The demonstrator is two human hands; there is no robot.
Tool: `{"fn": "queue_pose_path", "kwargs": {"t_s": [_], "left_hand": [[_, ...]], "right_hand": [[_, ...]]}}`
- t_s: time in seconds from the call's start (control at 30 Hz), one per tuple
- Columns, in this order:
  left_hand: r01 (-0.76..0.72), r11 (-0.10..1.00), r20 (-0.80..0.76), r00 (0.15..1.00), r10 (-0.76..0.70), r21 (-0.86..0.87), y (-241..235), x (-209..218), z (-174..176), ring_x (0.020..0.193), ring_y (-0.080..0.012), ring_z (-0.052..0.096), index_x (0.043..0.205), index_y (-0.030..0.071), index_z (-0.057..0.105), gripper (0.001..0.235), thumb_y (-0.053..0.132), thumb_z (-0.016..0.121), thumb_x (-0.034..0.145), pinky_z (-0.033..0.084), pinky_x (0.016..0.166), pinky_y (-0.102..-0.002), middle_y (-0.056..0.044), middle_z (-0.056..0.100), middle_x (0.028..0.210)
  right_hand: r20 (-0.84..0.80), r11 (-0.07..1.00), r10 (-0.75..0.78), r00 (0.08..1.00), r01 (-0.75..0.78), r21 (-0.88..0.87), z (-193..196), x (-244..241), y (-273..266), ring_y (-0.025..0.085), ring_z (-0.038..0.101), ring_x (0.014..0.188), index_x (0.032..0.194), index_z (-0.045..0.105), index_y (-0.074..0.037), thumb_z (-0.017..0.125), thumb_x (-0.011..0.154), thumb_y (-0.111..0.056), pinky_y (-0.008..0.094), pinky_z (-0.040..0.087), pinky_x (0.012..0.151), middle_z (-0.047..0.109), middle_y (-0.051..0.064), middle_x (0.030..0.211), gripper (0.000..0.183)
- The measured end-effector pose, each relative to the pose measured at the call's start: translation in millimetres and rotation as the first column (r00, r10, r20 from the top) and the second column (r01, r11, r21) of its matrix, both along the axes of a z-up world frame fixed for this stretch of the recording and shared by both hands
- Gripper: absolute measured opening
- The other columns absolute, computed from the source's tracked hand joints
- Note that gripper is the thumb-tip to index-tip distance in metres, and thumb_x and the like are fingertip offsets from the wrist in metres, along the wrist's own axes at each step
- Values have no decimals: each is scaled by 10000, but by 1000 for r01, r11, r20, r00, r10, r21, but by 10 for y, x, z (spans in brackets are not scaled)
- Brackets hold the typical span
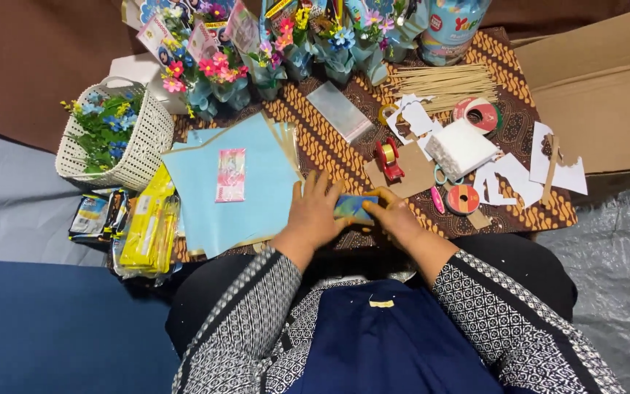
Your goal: Assembling a base for a floral arrangement by wrapping a foam block in cardboard and securing it with tape.
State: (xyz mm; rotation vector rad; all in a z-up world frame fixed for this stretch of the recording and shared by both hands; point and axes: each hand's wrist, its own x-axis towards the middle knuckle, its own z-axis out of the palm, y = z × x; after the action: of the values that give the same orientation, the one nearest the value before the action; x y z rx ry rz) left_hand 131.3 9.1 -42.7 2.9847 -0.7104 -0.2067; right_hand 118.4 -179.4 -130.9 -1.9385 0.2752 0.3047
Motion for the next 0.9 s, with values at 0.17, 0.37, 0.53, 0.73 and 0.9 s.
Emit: {"fn": "queue_pose_path", "kwargs": {"t_s": [0.17,0.37,0.53,0.73,0.9], "left_hand": [[424,883,679,710,-187,-200,-28,49,-917,1079,-348,458,1042,105,548,226,232,557,855,394,854,-456,-142,477,1124],[544,803,741,638,-209,-242,-43,84,-877,889,-302,536,862,91,556,146,174,451,921,446,719,-377,-113,508,933],[579,725,734,662,-152,-372,-132,129,-731,953,-377,549,774,23,497,183,99,434,928,460,777,-426,-183,530,976],[564,733,706,689,-162,-382,-153,135,-731,837,-328,566,809,34,516,181,90,408,944,458,697,-403,-141,522,873],[531,783,710,683,-171,-323,-178,201,-786,859,-266,570,900,86,577,188,127,399,944,458,757,-357,-91,521,869]], "right_hand": [[-43,992,-102,994,105,74,-114,95,197,267,602,781,1006,677,-256,683,782,-363,343,480,627,645,144,978,249],[-74,965,-160,984,172,197,-65,75,284,269,590,878,1018,658,-158,667,797,-261,372,533,670,617,178,1017,244],[-85,991,-87,993,95,92,-306,253,212,311,624,796,980,644,-176,680,782,-301,412,586,568,608,209,972,237],[-38,931,285,958,-286,-228,-121,161,170,388,532,1119,1118,542,-173,520,862,-328,477,447,946,568,206,1174,300],[-17,826,382,924,-350,-441,189,79,71,396,527,1113,1202,571,-206,462,910,-312,447,439,969,549,177,1127,329]]}}
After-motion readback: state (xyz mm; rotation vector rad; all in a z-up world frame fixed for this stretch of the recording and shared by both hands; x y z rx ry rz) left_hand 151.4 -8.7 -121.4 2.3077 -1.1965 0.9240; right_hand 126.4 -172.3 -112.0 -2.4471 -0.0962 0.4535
